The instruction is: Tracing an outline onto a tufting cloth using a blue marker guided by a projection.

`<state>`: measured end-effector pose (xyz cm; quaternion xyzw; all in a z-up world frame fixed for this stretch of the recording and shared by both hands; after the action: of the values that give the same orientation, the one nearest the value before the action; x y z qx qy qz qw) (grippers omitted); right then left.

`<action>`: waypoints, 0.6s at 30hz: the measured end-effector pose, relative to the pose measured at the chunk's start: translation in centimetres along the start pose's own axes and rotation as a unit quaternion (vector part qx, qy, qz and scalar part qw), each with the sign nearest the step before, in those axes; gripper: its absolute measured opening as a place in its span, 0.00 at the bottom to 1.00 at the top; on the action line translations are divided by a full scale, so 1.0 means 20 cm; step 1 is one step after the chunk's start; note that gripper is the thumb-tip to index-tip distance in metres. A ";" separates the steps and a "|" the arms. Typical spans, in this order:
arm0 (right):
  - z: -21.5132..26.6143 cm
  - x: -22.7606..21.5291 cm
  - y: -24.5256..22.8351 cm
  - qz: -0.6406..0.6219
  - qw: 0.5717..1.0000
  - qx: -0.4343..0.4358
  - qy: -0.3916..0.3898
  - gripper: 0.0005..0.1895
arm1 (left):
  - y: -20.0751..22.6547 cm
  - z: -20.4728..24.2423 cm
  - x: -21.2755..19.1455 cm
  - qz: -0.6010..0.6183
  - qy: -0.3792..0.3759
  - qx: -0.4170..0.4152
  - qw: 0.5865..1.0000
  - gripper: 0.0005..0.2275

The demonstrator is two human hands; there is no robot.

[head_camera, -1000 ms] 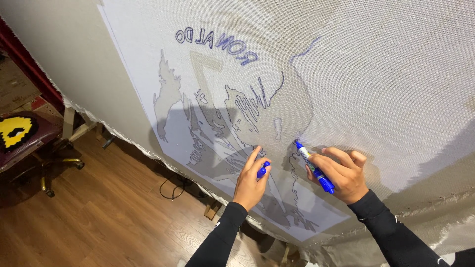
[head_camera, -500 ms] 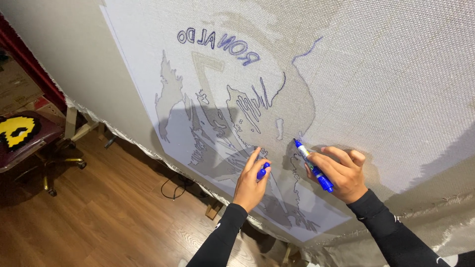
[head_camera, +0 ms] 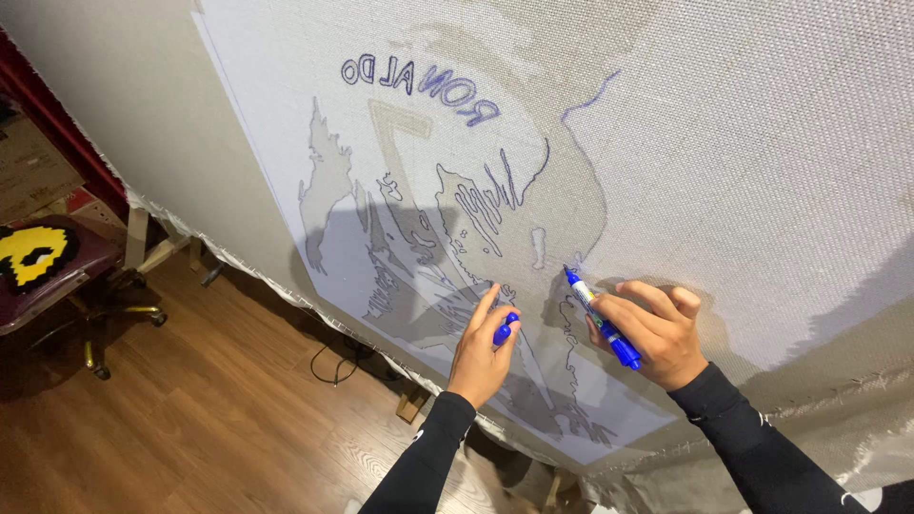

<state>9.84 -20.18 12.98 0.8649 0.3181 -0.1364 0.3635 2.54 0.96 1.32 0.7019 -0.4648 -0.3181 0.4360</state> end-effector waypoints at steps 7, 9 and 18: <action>0.00 0.00 0.00 -0.007 1.000 -0.001 0.004 0.14 | 0.00 0.00 -0.01 0.003 -0.001 0.001 1.000 0.11; 0.00 0.00 0.00 -0.008 1.000 -0.002 0.003 0.15 | 0.01 0.00 -0.01 0.006 0.000 0.003 1.000 0.11; 0.04 0.01 0.01 0.000 1.000 -0.002 0.011 0.14 | -0.02 0.01 0.00 0.001 -0.004 0.010 1.000 0.10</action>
<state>10.14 -20.80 12.44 0.8657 0.3224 -0.1259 0.3616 2.40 0.95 0.91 0.7043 -0.4706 -0.3160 0.4274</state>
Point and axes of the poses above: each hand's wrist, its own z-axis away from the middle knuckle, its own x-axis out of the palm, y = z × x, the point moved 3 cm from there along -z, towards the middle knuckle, and after that the axes turned 15 degrees about z, right-handed, at the moved point
